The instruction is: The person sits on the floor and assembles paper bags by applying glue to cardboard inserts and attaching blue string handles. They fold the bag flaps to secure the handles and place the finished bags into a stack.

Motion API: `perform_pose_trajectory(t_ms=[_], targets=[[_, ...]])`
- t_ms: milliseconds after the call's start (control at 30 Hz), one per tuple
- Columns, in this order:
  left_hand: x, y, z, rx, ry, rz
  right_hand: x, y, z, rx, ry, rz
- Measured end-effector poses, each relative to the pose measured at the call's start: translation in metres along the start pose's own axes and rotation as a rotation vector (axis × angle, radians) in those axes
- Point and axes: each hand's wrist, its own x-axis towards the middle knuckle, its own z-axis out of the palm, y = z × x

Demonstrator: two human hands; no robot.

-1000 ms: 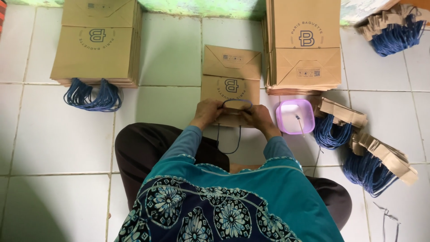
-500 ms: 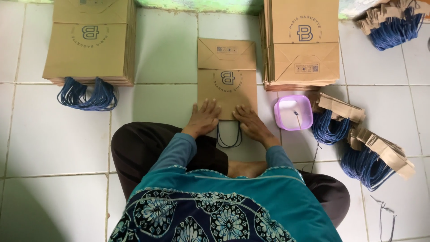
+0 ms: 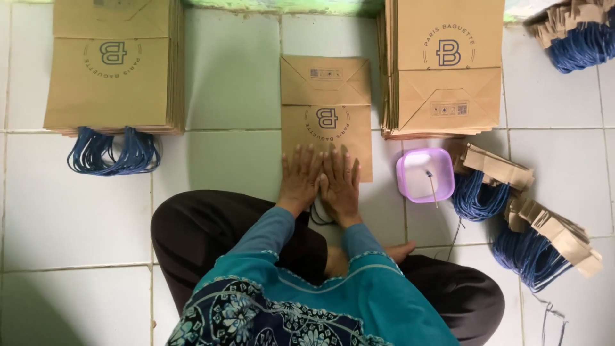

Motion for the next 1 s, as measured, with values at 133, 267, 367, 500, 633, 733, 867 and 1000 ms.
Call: perform_pose_trajectory(t_ms=[133, 267, 367, 500, 633, 733, 867, 1000], targets=[[0.005, -0.001, 0.008, 0.044, 0.000, 0.007, 0.012, 0.007, -0.013, 0.194, -0.392, 0.127], [0.006, -0.008, 0.041, -0.004, 0.240, 0.060, -0.006, 0.034, -0.013, 0.426, -0.419, 0.098], [0.039, -0.014, 0.042, -0.013, 0.287, 0.116, -0.035, 0.045, -0.023, 0.495, -0.213, 0.036], [0.047, 0.004, 0.031, -0.038, 0.365, 0.484, -0.099, 0.034, -0.039, 0.318, -0.338, -0.133], [0.053, 0.000, 0.015, 0.012, 0.408, 0.590, -0.100, 0.026, -0.037, 0.302, -0.270, -0.174], [0.047, 0.002, -0.004, 0.052, 0.016, 0.525, -0.088, 0.003, -0.046, 0.388, -0.082, -0.250], [0.052, 0.002, -0.006, 0.085, -0.138, 0.542, -0.059, -0.044, -0.022, 0.416, 0.065, -0.288], [0.053, 0.004, 0.005, 0.107, -0.154, 0.536, -0.046, -0.045, -0.059, 0.351, 0.026, -0.358]])
